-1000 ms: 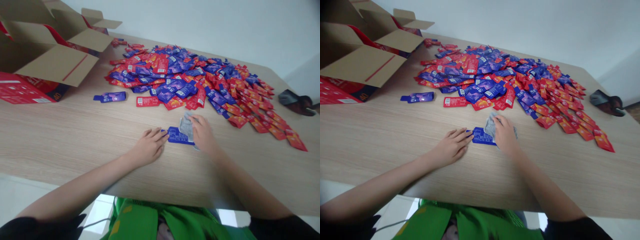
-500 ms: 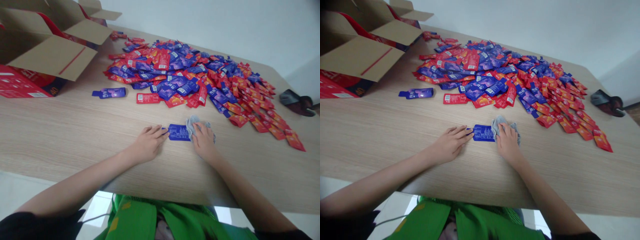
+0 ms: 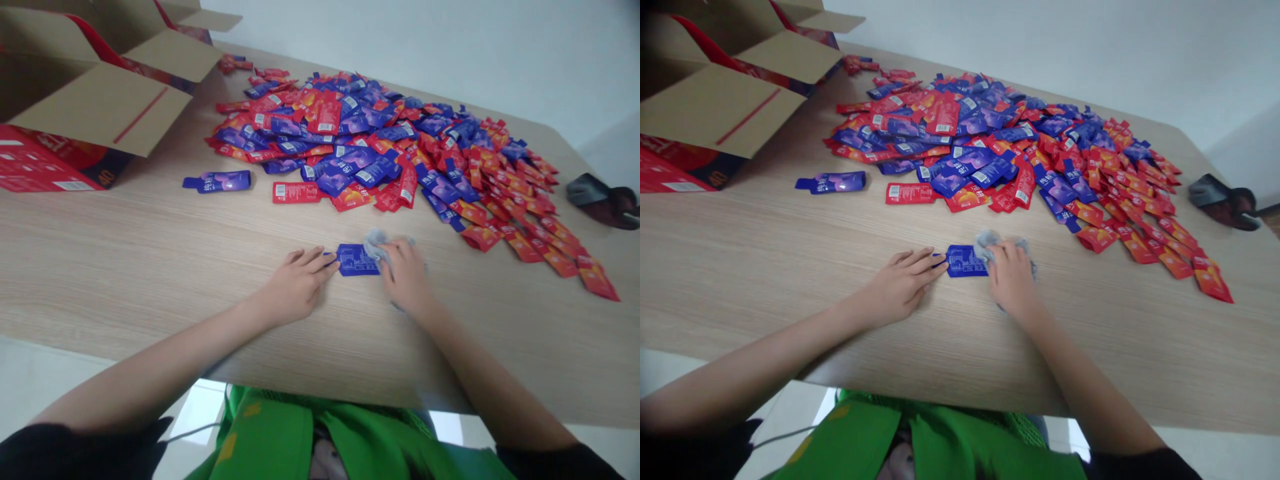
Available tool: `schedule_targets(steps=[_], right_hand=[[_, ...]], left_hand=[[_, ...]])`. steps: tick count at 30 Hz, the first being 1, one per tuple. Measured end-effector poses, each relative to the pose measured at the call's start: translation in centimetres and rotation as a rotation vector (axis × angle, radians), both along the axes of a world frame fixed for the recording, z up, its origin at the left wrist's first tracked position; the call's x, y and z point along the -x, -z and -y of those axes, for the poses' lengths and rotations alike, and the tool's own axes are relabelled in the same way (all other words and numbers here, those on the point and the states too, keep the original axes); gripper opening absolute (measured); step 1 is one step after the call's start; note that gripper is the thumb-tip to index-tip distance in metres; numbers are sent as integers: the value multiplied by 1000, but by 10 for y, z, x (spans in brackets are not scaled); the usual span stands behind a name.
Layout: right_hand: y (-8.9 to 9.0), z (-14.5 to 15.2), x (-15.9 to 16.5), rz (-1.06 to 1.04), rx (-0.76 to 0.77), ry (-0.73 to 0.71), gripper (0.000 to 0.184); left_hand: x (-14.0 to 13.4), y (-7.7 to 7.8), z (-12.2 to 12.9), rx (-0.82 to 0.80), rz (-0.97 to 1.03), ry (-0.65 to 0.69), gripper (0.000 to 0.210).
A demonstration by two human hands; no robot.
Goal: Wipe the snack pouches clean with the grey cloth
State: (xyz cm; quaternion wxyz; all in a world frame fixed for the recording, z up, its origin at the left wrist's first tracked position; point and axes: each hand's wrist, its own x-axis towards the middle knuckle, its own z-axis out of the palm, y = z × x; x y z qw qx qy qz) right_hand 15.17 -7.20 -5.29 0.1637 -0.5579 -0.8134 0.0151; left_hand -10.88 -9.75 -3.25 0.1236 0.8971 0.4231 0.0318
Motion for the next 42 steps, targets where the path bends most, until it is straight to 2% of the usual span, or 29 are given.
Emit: schedule_targets(steps=[3,5,8,10,11,13,16,19,22,25,29,31,36,39,42], right_hand=[[-11,-11,-25,-51,-4,73,30],[-20,-9,-16,-164,-35,35,30],[-27,3,21,-238,-54,-170,28],[-25,12,41,-142,-9,-325,25],[-22,15,45,-89,10,-358,24],[-16,15,39,-19,32,-322,24],[-15,6,6,11,61,-169,24],[-25,-8,-23,18,86,-11,20],[-37,-14,-19,-115,-10,88,19],[-37,-10,16,-223,-111,-35,26],[-17,2,54,3,-65,-234,34],[-6,5,50,68,-47,-212,36],[6,-3,2,47,-52,26,40],[6,-7,-16,-43,-16,56,40],[0,1,-10,-157,29,29,39]], left_hand=[[-1,-2,-1,6,-8,-2,59],[-2,-2,0,3,-13,-5,59],[-3,-3,1,-3,-20,-11,58],[-3,-2,2,-9,-18,-12,55],[-3,-2,2,-11,-16,-11,54],[-3,0,1,-9,-13,-9,57],[-3,1,0,-4,-15,-4,63],[-3,1,0,-13,-10,-1,63],[-3,0,0,-27,-13,3,62],[-3,1,2,-40,-31,16,62],[-2,4,3,-51,-55,7,62],[-2,5,4,-61,-53,4,61],[-2,8,3,-76,-25,4,53],[-5,2,3,-128,7,-19,49],[-14,-9,7,-217,-21,-146,39]])
